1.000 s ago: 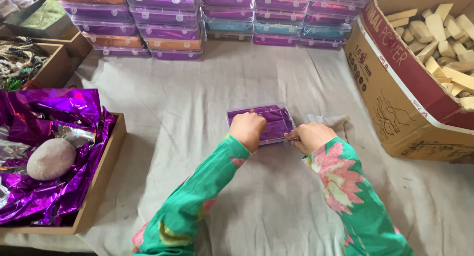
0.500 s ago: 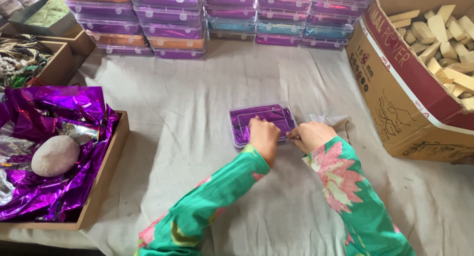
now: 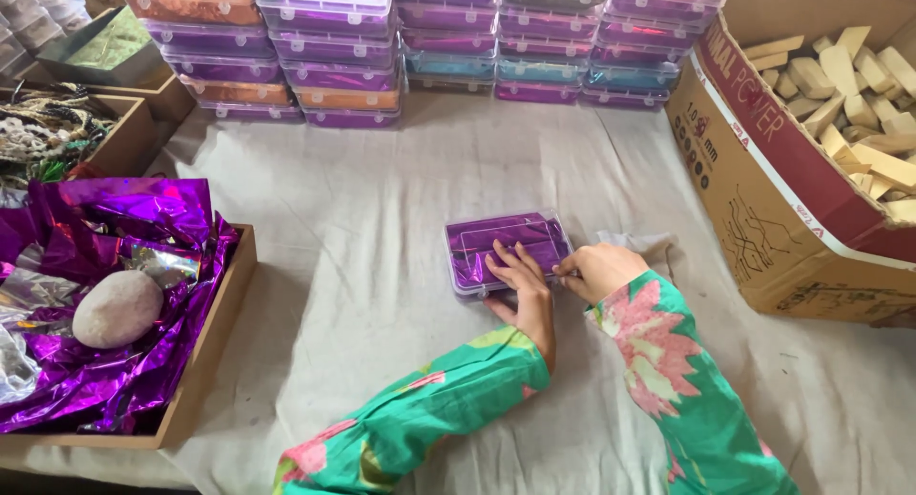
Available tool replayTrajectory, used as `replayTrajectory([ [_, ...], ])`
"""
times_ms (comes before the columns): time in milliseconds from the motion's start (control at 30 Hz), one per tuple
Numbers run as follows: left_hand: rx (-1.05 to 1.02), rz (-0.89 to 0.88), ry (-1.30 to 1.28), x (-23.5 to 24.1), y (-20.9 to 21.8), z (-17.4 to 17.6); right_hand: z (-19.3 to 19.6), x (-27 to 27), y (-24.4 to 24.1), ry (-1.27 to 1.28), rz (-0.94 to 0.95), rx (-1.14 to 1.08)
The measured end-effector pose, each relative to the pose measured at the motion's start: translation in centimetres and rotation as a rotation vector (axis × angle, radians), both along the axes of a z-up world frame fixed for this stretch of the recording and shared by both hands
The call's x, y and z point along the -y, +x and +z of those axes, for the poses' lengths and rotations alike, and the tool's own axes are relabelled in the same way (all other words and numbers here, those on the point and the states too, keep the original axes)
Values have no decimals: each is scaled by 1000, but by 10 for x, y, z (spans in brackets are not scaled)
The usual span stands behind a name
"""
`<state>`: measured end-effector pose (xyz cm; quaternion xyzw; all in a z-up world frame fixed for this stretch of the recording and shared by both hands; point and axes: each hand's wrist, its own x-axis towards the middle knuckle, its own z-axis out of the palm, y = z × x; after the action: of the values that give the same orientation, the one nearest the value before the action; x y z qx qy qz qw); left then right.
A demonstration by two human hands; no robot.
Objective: The person wraps a small wooden object in shiny purple foil, folds the edges, and places it into a clear plastic container. They then wipe the container with a white cloth.
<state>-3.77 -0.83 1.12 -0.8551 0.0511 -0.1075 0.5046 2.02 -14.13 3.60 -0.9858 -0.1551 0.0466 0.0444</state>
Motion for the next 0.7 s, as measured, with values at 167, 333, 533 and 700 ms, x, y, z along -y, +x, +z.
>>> replayTrajectory([
  [167, 13, 43, -51, 5, 9, -21, 11, 20, 9, -6, 21, -82],
  [333, 75, 94, -137, 10, 16, -39, -16, 57, 38, 92, 66, -53],
  [533, 149, 155, -196, 14, 16, -42, -75, 92, 74, -167, -91, -194],
  [700, 156, 184, -173, 14, 15, -42, -63, 85, 66, -75, -154, -170],
])
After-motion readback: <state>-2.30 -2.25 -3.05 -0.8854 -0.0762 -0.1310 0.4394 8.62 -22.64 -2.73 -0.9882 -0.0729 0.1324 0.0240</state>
